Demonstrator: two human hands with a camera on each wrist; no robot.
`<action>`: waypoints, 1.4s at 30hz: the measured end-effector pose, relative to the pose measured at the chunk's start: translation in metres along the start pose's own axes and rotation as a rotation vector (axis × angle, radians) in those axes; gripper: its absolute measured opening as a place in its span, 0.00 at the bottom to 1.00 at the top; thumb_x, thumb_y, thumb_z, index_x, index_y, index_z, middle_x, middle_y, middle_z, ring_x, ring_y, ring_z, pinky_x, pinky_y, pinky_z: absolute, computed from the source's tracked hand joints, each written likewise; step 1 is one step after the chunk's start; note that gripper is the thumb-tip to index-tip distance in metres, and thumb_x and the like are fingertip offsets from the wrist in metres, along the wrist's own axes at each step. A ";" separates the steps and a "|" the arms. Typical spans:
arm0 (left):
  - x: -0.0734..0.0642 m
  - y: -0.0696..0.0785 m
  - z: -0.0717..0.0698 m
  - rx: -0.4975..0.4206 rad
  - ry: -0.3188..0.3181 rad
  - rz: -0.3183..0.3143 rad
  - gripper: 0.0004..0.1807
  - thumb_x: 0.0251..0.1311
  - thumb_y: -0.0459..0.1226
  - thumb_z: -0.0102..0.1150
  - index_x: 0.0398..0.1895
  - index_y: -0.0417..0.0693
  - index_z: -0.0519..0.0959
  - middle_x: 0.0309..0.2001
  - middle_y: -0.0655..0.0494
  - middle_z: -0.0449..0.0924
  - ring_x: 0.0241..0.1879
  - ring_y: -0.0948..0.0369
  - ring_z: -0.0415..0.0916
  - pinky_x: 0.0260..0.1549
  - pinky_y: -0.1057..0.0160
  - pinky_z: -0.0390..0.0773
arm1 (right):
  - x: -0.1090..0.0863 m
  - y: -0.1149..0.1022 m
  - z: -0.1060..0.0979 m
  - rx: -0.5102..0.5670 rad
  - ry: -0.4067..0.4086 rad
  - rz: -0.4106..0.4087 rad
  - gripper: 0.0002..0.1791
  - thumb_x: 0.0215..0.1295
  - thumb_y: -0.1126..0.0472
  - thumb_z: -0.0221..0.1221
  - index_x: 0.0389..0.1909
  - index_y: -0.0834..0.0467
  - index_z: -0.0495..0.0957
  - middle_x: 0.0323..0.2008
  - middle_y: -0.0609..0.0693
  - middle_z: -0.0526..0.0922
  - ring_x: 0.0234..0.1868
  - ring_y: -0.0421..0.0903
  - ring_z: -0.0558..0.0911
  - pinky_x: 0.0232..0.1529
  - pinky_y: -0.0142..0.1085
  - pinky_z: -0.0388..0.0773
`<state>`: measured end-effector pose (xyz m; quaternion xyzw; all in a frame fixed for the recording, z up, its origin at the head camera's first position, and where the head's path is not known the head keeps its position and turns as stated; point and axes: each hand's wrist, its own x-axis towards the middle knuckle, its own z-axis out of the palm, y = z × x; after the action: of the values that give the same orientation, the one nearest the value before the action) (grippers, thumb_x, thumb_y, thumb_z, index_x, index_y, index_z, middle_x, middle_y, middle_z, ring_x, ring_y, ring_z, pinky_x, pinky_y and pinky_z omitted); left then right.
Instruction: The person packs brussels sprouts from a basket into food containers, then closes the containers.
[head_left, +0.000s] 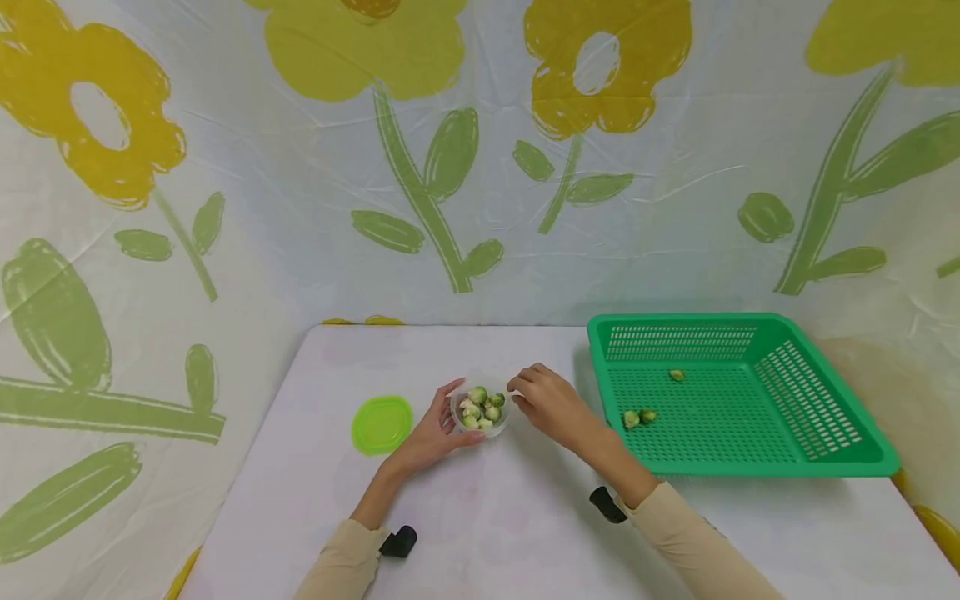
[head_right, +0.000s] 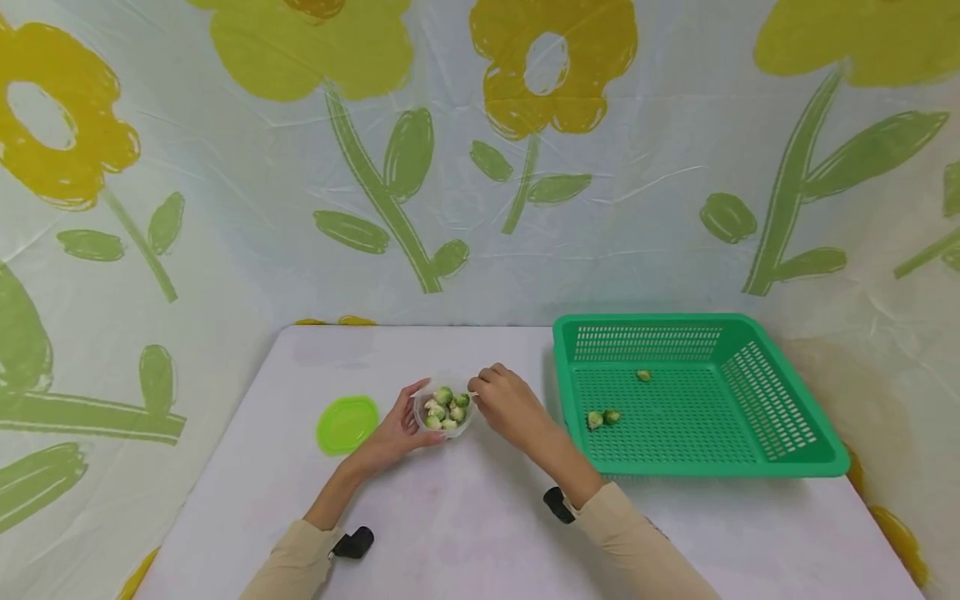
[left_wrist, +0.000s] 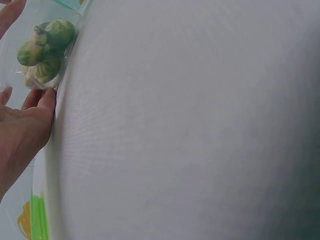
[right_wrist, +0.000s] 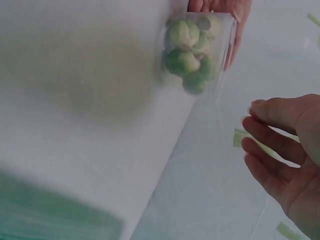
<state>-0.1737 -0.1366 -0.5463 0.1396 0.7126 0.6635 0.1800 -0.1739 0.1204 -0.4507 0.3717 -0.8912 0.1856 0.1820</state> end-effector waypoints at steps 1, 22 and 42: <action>0.000 0.000 0.000 0.000 0.001 0.000 0.58 0.58 0.39 0.77 0.82 0.59 0.45 0.74 0.50 0.60 0.77 0.57 0.54 0.75 0.55 0.58 | -0.001 0.002 -0.002 -0.001 0.016 -0.006 0.09 0.57 0.72 0.73 0.38 0.62 0.85 0.37 0.54 0.86 0.42 0.51 0.82 0.42 0.40 0.84; -0.001 0.002 0.001 0.016 0.007 -0.017 0.56 0.60 0.37 0.75 0.83 0.60 0.46 0.78 0.47 0.53 0.79 0.54 0.48 0.77 0.51 0.52 | -0.029 0.030 -0.049 0.027 0.154 0.041 0.10 0.57 0.77 0.70 0.40 0.66 0.84 0.38 0.56 0.84 0.41 0.53 0.82 0.37 0.41 0.84; 0.000 0.000 0.002 0.027 0.008 0.001 0.56 0.60 0.37 0.75 0.83 0.58 0.45 0.76 0.47 0.57 0.79 0.54 0.50 0.76 0.52 0.53 | -0.067 0.062 -0.065 -0.003 0.269 0.113 0.14 0.54 0.80 0.70 0.41 0.67 0.84 0.42 0.61 0.83 0.45 0.58 0.81 0.38 0.48 0.84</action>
<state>-0.1725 -0.1346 -0.5462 0.1398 0.7221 0.6546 0.1748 -0.1627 0.2310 -0.4370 0.2922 -0.8786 0.2423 0.2897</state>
